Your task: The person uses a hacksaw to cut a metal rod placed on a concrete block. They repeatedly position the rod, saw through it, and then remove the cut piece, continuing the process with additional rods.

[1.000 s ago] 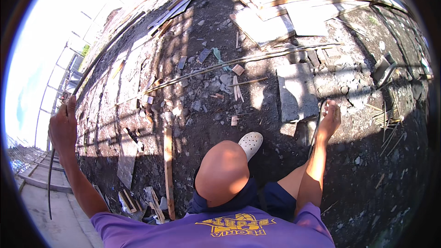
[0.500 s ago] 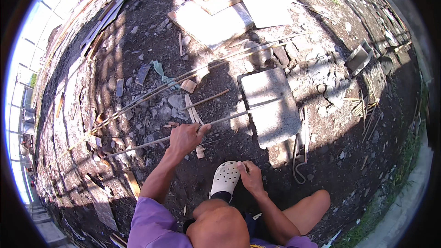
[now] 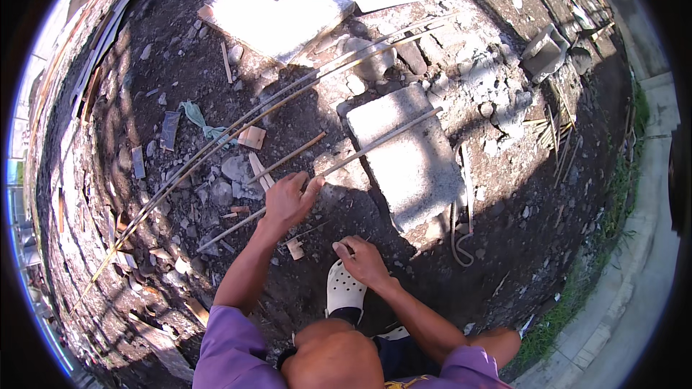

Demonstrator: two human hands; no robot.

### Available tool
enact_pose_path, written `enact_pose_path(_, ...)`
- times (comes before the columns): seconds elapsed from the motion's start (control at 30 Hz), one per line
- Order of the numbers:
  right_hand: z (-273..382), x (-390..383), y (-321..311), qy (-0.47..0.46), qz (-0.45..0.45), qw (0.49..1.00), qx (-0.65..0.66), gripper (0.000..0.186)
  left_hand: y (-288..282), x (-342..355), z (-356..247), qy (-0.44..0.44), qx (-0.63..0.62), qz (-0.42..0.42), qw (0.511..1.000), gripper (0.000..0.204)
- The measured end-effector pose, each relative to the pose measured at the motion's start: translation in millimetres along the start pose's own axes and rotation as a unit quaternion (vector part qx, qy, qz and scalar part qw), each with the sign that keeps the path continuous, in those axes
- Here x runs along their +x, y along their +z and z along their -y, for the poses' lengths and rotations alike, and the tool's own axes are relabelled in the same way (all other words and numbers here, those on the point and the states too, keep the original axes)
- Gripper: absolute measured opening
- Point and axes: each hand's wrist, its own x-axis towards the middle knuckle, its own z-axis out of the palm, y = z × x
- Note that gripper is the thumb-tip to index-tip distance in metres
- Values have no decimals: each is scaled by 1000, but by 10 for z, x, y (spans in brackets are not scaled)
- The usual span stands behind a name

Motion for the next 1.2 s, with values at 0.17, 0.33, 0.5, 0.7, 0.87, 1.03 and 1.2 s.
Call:
enact_pose_path(0.17,-53,-108,-99,26,-18,999,20,28,-146,297,366,-41,-50,-61,996,36)
enact_pose_path(0.33,-168,-303,-160,33,-27,999,23,27,48,492,768,10,103,-73,992,31)
enact_pose_path(0.5,-201,-463,-222,34,-25,999,16,28,120,514,889,52,154,-59,985,25)
enact_pose_path(0.7,-105,-646,-446,27,-34,999,18,28,-158,384,320,72,24,-171,982,20)
enact_pose_path(0.87,-5,-719,-666,37,-63,996,42,28,-328,320,-481,195,-104,-151,963,19)
enact_pose_path(1.03,49,-739,-728,-16,-97,994,51,27,-1,670,-1000,218,-84,-118,965,18)
enact_pose_path(1.2,-1,-838,-732,-29,-129,989,64,25,410,959,-1209,269,-90,-115,952,15)
